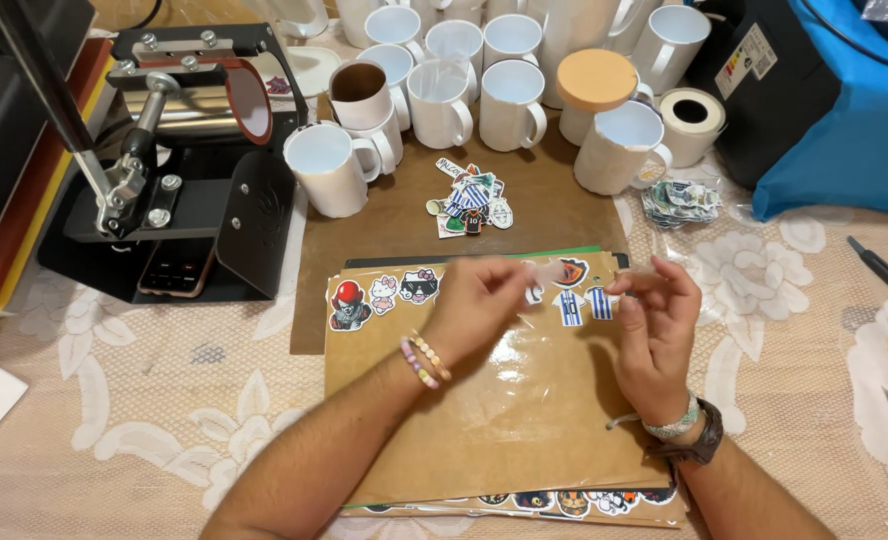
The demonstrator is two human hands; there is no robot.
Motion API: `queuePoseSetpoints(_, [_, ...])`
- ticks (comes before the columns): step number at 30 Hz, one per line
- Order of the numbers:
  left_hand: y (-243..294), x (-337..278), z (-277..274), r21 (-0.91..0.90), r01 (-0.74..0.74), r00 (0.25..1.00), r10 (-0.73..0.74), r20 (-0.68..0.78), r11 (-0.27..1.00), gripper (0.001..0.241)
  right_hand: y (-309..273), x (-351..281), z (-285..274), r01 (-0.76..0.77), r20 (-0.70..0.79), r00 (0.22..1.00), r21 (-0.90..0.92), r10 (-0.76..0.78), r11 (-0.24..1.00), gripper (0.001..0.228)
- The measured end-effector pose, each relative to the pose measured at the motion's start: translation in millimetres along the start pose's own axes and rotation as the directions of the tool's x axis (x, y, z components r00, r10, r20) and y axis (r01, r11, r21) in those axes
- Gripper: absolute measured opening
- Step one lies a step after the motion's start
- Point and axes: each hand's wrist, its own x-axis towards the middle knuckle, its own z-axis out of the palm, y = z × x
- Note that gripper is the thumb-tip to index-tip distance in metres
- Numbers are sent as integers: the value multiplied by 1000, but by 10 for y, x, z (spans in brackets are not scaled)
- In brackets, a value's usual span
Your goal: Peeling small stickers from a sheet and applying them to a board
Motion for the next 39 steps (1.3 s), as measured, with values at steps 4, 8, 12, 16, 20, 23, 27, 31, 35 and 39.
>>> queuePoseSetpoints(4, [-94,523,-505,679,-451,833,546,88,579,14,61,15,1,-5,-59,998,-70,1,998,70])
queuePoseSetpoints(8, [-652,1175,-785,938,-267,704,621,346,-219,12,92,-8,6,-32,-98,995,-39,28,999,70])
queuePoseSetpoints(12, [-1021,1529,-1005,892,-367,725,521,451,-262,12,127,-2,-3,-49,-88,995,-17,48,999,72])
queuePoseSetpoints(16, [-480,1102,-683,938,-346,814,502,294,12,23,-32,15,28,3,-21,1000,-60,-5,998,69])
queuePoseSetpoints(20, [-43,341,-72,8,-221,961,217,170,975,23,-82,-7,56,8,84,996,44,-11,999,79])
queuePoseSetpoints(23, [24,111,87,-285,20,966,55,254,958,29,-76,-16,37,30,140,989,46,-37,998,83])
queuePoseSetpoints(27, [-243,214,112,-286,-9,977,69,200,958,25,-70,-14,37,40,185,982,46,-47,998,84])
queuePoseSetpoints(31, [-290,200,62,-285,-2,976,64,208,959,25,-49,0,31,33,208,977,55,-44,998,86])
queuePoseSetpoints(35, [-166,157,72,-130,-154,975,172,140,979,15,96,-36,-61,-106,173,982,215,69,971,81])
queuePoseSetpoints(39, [-36,95,110,-79,-254,961,261,92,964,12,115,-76,-109,-232,294,945,287,145,929,69])
